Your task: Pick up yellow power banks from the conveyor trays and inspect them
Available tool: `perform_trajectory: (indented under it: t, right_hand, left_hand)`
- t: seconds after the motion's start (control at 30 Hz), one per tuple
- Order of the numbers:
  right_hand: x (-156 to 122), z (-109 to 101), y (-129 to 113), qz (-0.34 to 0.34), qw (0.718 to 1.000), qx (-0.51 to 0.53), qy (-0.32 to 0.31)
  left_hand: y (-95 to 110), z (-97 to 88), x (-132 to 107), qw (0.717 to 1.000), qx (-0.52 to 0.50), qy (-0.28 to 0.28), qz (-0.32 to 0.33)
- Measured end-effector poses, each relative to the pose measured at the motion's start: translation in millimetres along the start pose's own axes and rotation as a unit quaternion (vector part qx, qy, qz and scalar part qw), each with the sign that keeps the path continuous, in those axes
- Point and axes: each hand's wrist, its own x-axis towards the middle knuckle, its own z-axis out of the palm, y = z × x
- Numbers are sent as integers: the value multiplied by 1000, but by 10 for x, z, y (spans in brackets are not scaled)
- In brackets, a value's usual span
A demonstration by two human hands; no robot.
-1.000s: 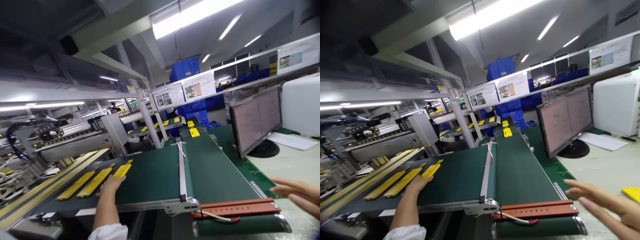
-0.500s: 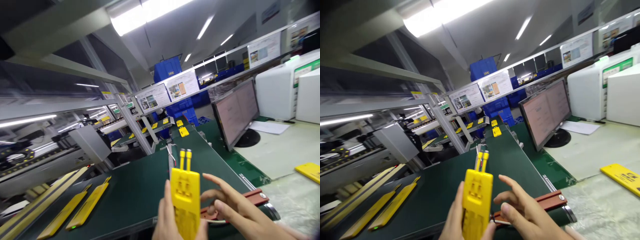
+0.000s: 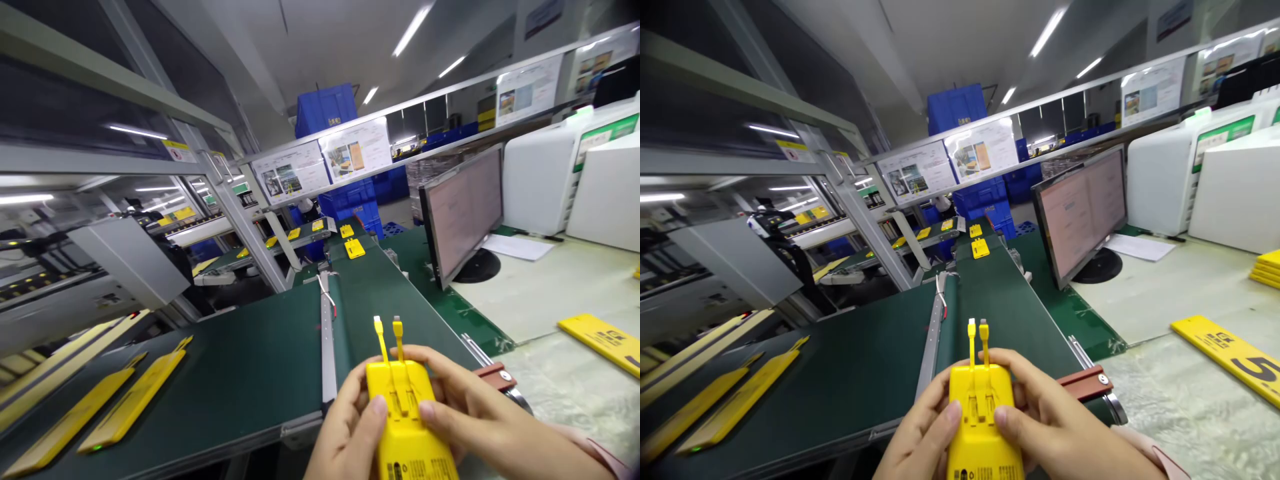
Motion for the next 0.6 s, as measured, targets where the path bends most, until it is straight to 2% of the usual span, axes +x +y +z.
perform_trajectory:
  t: [0.1, 0.2, 0.4, 0.5, 0.6]
  right_hand:
    - [-2, 1, -5, -2, 1000, -5, -31]
    - [-5, -25, 13, 1, 999, -28, -23]
    - [9, -34, 17, -16, 997, -75, 9]
    - [26, -20, 5, -32, 996, -85, 23]
    - [32, 15, -10, -43, 994, -91, 34]
  left_hand:
    - [-24, -9, 30, 999, 18, -43, 20]
    - [-79, -30, 63, 995, 41, -65, 65]
    - [-51, 21, 48, 998, 35, -42, 26]
    - [-33, 42, 54, 997, 65, -12, 28]
    - [-43, 62, 73, 998, 51, 6, 44]
